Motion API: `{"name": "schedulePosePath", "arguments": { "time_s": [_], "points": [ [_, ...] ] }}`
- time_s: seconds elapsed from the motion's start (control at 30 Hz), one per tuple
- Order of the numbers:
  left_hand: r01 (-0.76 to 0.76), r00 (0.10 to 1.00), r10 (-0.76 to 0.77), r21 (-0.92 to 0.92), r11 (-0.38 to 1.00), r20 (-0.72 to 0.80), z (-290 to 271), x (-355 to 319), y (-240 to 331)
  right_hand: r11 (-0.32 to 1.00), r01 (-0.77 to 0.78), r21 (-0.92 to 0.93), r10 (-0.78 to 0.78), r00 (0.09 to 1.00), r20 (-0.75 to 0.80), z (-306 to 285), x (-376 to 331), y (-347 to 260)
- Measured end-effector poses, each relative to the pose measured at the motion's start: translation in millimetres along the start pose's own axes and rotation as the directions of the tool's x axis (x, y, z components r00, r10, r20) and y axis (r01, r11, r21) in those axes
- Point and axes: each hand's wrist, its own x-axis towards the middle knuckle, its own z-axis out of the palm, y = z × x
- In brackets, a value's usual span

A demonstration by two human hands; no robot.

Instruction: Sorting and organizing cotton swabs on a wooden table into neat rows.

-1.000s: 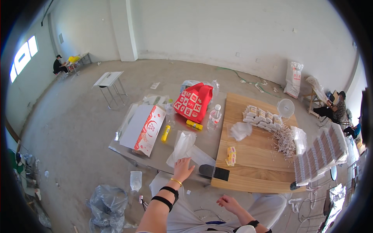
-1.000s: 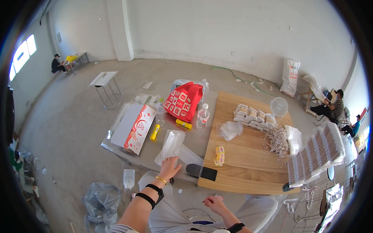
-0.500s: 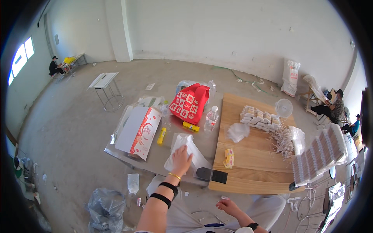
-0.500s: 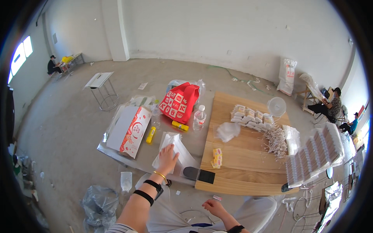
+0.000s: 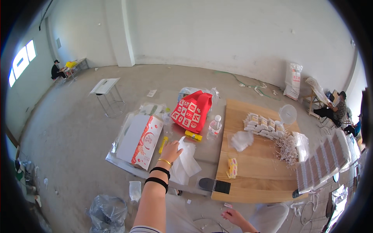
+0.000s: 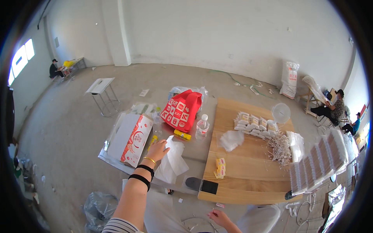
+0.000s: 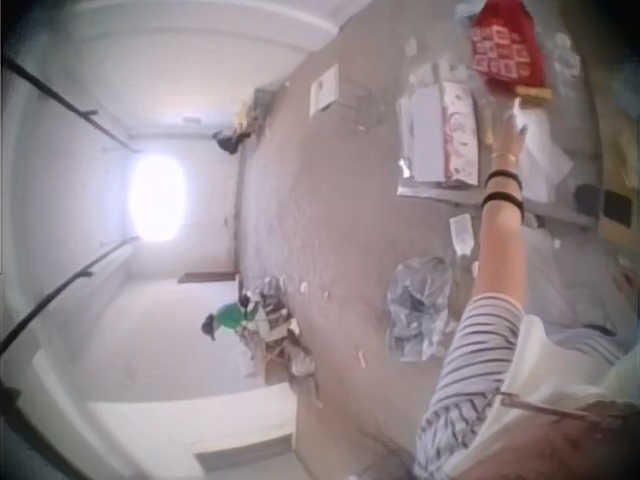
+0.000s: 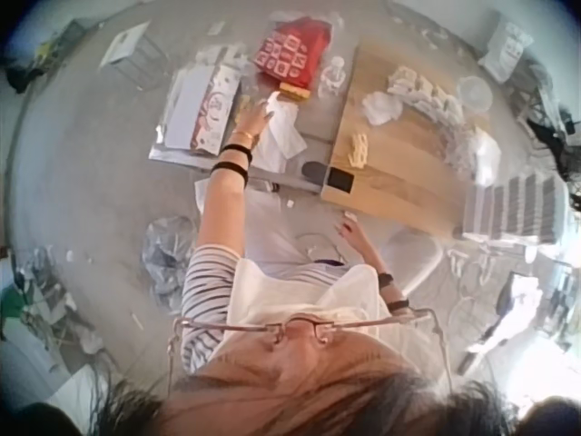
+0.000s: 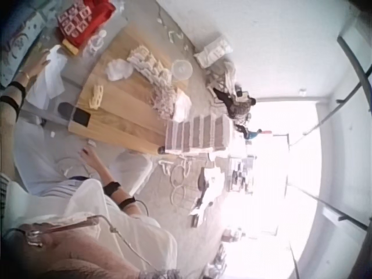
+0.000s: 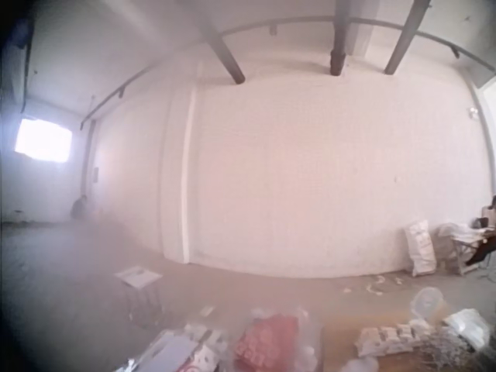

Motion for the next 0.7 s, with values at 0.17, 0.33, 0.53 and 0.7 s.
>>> {"name": "schedulePosePath", "arguments": {
  "time_s": [0.17, 0.33, 0.53, 0.7],
  "points": [
    [0.224, 0.967, -0.219, 0.024, 0.974, -0.133, 14.0, -3.4, 23.6, 1.0, 0.011, 0.013, -0.007, 0.956, -0.294, -17.3, 3.7, -28.4],
    [0.201, 0.944, -0.22, -0.1, 0.975, -0.245, 65.6, -51.4, 50.6, 0.906, 0.086, -0.415, -0.367, 0.648, -0.667, -53.8, 34.0, -28.2],
    [0.398, 0.916, -0.397, 0.014, 0.917, -0.053, 79.0, -79.5, 96.8, 0.823, -0.223, -0.522, -0.325, 0.57, -0.755, -69.5, 58.9, -18.4],
    [0.41, 0.912, -0.41, 0.012, 0.912, 0.009, 85.0, -86.4, 63.6, 0.745, -0.274, -0.609, -0.388, 0.564, -0.729, -57.2, 66.5, -21.6]
  ]
}}
